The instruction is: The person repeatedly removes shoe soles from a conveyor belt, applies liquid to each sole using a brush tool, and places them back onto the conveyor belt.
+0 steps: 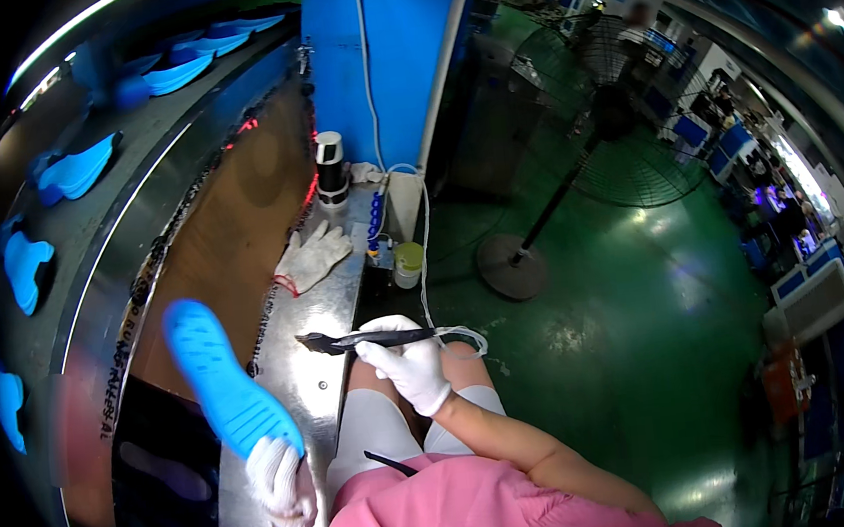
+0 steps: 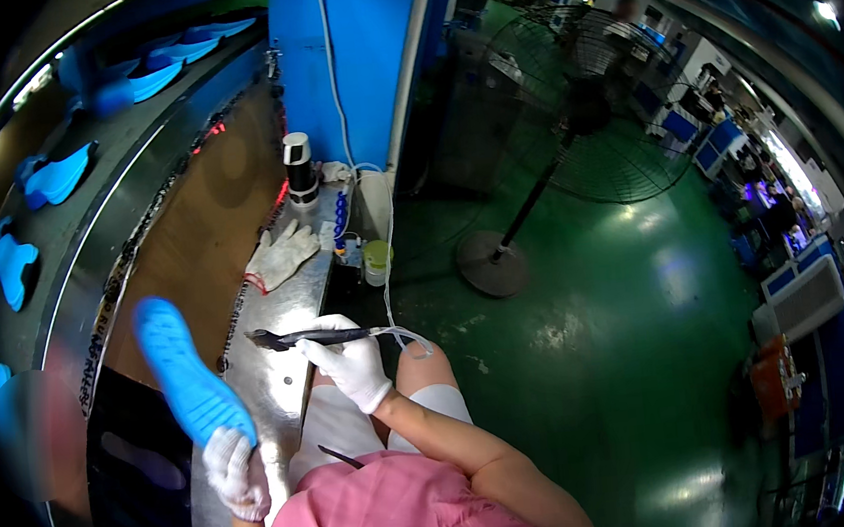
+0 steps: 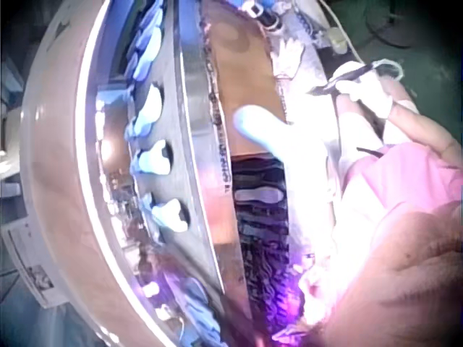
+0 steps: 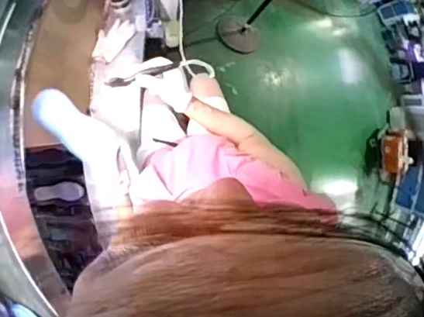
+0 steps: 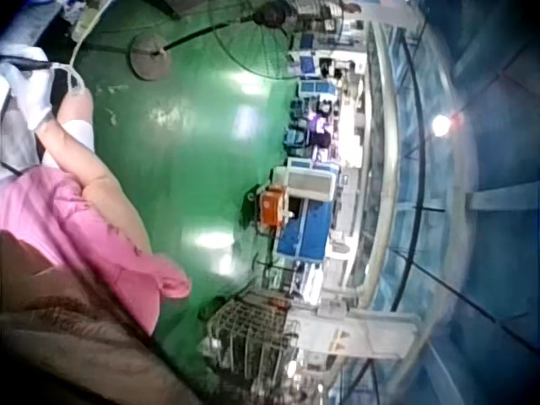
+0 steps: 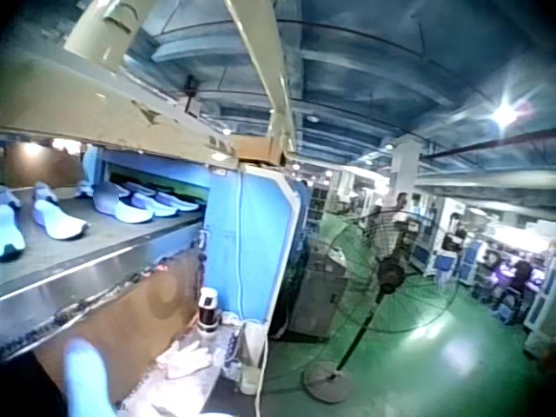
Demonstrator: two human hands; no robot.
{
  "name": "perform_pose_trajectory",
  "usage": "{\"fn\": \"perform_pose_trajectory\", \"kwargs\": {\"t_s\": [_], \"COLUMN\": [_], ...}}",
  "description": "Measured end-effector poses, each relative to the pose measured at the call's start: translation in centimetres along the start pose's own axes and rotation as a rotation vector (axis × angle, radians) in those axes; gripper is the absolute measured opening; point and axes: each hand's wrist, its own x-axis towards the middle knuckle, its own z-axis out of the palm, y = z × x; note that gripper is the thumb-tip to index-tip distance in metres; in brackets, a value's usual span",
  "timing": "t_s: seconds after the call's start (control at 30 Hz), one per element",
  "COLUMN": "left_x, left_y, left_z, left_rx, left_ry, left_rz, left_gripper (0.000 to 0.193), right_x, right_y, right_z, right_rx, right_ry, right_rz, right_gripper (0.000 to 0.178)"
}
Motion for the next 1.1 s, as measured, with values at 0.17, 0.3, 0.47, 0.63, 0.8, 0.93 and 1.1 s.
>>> {"fn": "perform_pose_trajectory", "kwargs": {"t_s": [0.17,0.3,0.47,0.63,0.8,0.93,1.1], "left_x": [-6.3,-4.4,-1.5,-1.5,-0.3,0.4,3.0], "left_y": [-5.0,-3.8,-9.0,-7.5,-5.9,-7.3,-3.0], "left_z": [5.6,3.3,9.3,11.5,12.0,11.5,9.1], "left_rx": [-0.06,-0.82,-1.84,-2.218,-2.225,-2.319,-2.242], "left_ry": [-0.102,0.356,0.223,0.484,0.288,0.624,0.546], "left_rz": [-0.224,-1.112,-1.248,-1.594,-1.361,-1.032,-1.263], "left_gripper": [0.031,0.035,0.082,0.089,0.08,0.065,0.066], "right_x": [0.7,0.8,0.8,1.0,4.8,-0.3,1.1], "right_y": [3.1,3.6,3.6,8.6,10.0,3.0,0.1], "right_z": [0.3,1.7,1.7,1.4,4.8,7.0,7.0], "right_rx": [-0.126,-0.182,-0.135,-0.148,-1.048,-1.066,-0.679], "right_ry": [-0.035,0.007,0.07,-0.068,-0.258,-0.628,-0.368], "right_rz": [0.024,0.007,0.187,0.272,-0.073,-0.56,-0.428], "right_gripper": [0.019,0.013,0.012,0.015,0.016,0.016,0.014]}}
